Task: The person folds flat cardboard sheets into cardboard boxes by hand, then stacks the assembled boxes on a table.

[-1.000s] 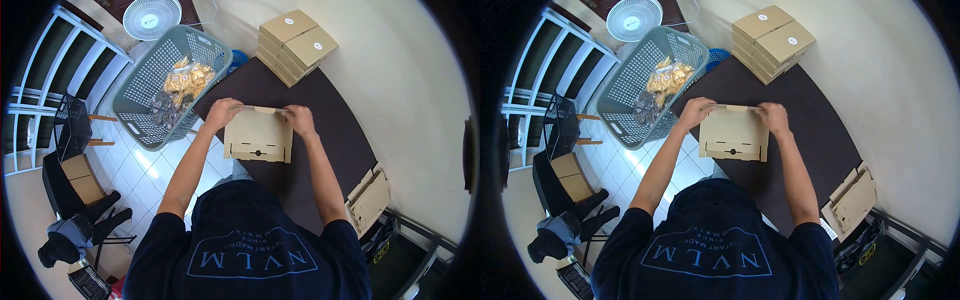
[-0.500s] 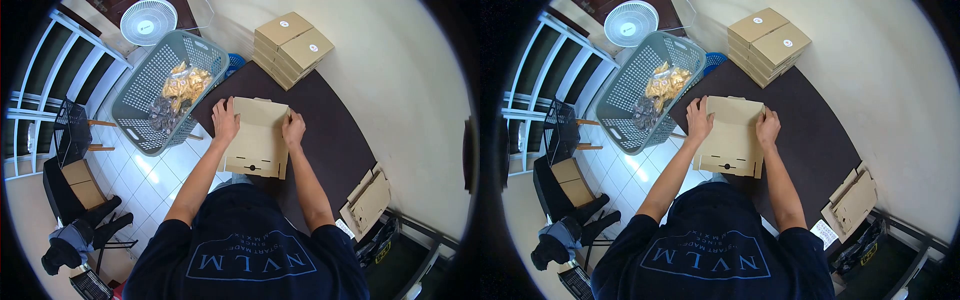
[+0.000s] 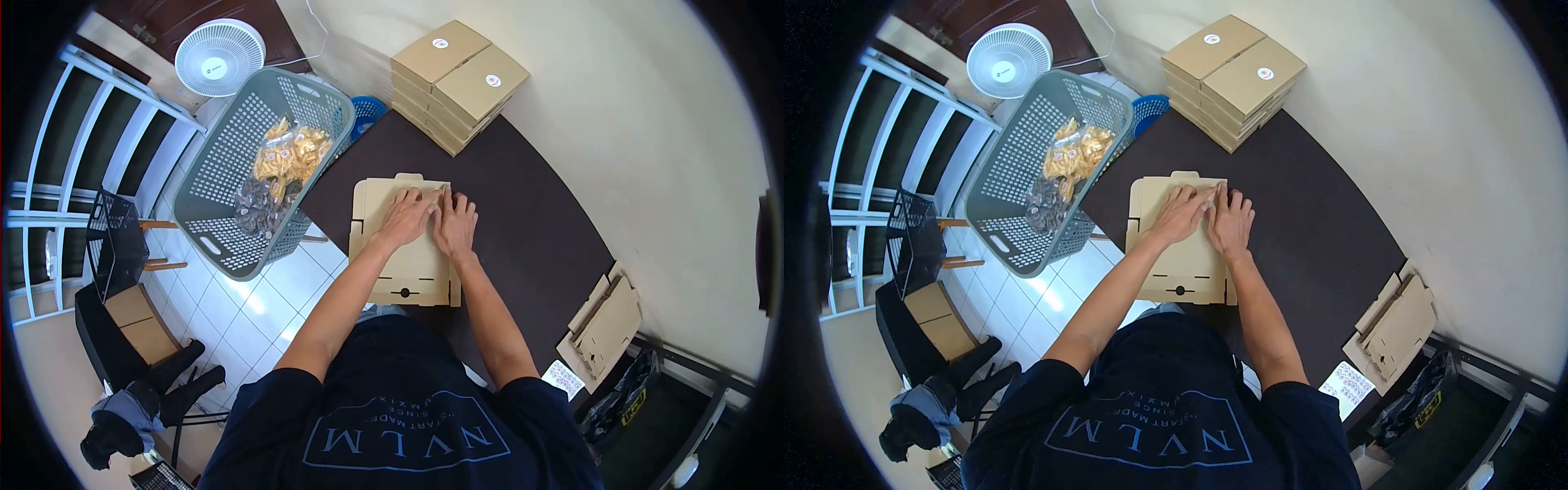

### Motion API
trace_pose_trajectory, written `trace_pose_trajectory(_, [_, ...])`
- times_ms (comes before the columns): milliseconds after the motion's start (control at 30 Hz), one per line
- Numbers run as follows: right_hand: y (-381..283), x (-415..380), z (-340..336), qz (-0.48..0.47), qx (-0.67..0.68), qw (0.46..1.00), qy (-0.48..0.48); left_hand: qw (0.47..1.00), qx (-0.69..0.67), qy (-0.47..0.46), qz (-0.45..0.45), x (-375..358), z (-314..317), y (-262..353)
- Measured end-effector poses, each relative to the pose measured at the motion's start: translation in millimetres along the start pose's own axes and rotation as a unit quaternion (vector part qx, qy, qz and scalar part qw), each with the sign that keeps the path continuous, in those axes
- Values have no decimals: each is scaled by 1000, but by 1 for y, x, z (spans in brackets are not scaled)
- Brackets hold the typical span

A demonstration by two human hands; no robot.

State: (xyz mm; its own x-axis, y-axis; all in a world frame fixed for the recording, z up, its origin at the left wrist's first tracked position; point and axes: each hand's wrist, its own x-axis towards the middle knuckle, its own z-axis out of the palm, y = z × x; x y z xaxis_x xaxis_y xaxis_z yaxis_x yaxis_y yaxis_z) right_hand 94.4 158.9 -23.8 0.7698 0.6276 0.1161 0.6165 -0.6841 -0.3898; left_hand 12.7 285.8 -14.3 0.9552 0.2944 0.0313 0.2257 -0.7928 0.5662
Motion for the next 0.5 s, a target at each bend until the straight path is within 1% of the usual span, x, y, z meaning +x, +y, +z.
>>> trace_pose_trajectory(67, [2,1,0,-6,-20,999,-38,1000,15,-15,12,9,1,1])
trace_pose_trajectory(133, [12,3,2,-6,0,1000,-19,999,28,-31,26,19,8,-2])
trace_pose_trajectory(200, [26,12,0,-27,86,994,-56,998,32,-51,1,25,10,-5])
trace_pose_trajectory(233, [30,14,-1,-44,102,993,-44,998,32,-55,4,25,10,-5])
trace_pose_trajectory(367, [34,17,-1,-55,104,992,-48,997,73,-33,8,23,14,-2])
trace_pose_trajectory(433, [32,15,1,-43,110,993,-19,995,90,-32,-1,20,12,3])
trace_pose_trajectory(467, [33,15,0,-40,111,993,-20,995,92,-34,-4,20,11,5])
trace_pose_trajectory(500, [34,16,-2,-47,99,993,-41,995,94,-36,-7,19,10,5])
